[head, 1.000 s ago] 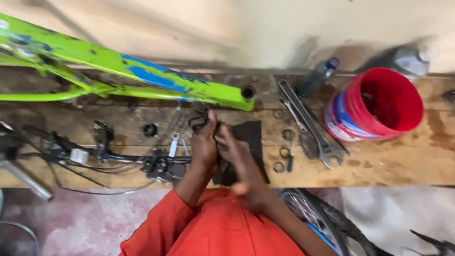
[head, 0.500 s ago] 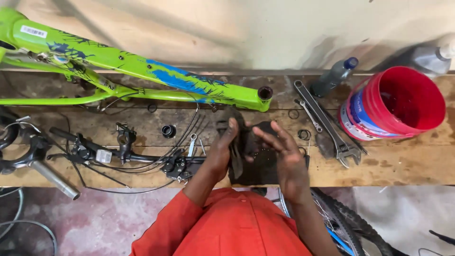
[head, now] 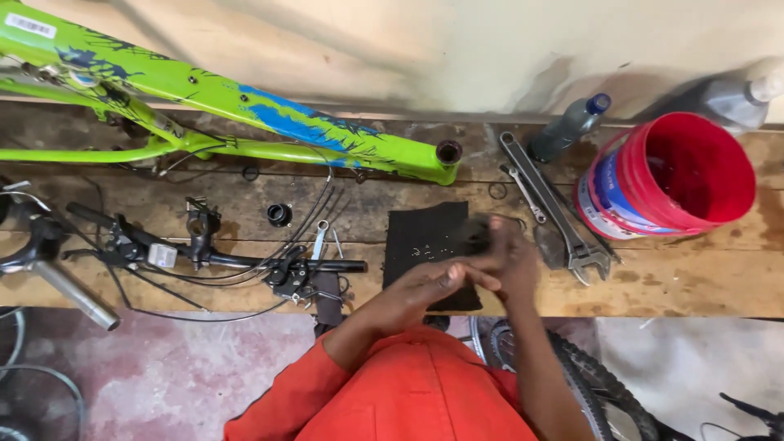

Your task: Assembling bicycle headset components by placing ball bearings into the headset cup on the frame.

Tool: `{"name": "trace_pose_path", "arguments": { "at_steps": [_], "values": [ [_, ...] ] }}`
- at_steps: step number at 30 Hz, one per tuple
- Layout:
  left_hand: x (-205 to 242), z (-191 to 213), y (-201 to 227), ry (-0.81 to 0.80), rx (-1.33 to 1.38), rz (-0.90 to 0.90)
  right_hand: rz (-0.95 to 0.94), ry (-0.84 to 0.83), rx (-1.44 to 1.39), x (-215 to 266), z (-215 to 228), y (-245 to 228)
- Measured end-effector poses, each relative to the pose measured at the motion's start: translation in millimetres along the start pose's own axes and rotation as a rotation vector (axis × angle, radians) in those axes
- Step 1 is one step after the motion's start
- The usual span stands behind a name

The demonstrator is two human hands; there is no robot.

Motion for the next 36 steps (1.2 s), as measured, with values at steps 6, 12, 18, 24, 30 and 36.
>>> {"name": "trace_pose_path", "arguments": {
  "at_steps": [6, 12, 18, 24, 30, 36],
  "values": [
    [-9, 33, -8, 0.195, 0.075, 0.084, 0.178, 0.219, -0.403, 30, 43, 14],
    [-27, 50, -56, 0.272, -0.226, 0.053, -0.049, 0.282, -0.757, 44, 40, 20],
    [-53, 5, -55, 0.222, 0.032, 0.133, 0.438, 0.064, -0.647, 50, 43, -77],
    [-63, 17, -86, 0.664, 0.207, -0.102, 0.495, 0.004, -0.344, 72, 44, -112],
    [-57, 63, -59, 0.867, 0.385, -0.083, 0.434, -0.165, -0.696, 82, 13, -79],
    [-56, 53, -80, 0.729, 0.263, 0.112, 0.19, -0.105, -0.735, 60, -3, -24]
  ]
}}
Point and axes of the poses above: each hand's wrist, its own x-axis away from the middle knuckle, its own z-axis out of the back of the hand, y = z × x, the point moved 4 cm from there along -x, towards the middle knuckle, and after that the axes turned 3 degrees about z, right-handed, at the moved point
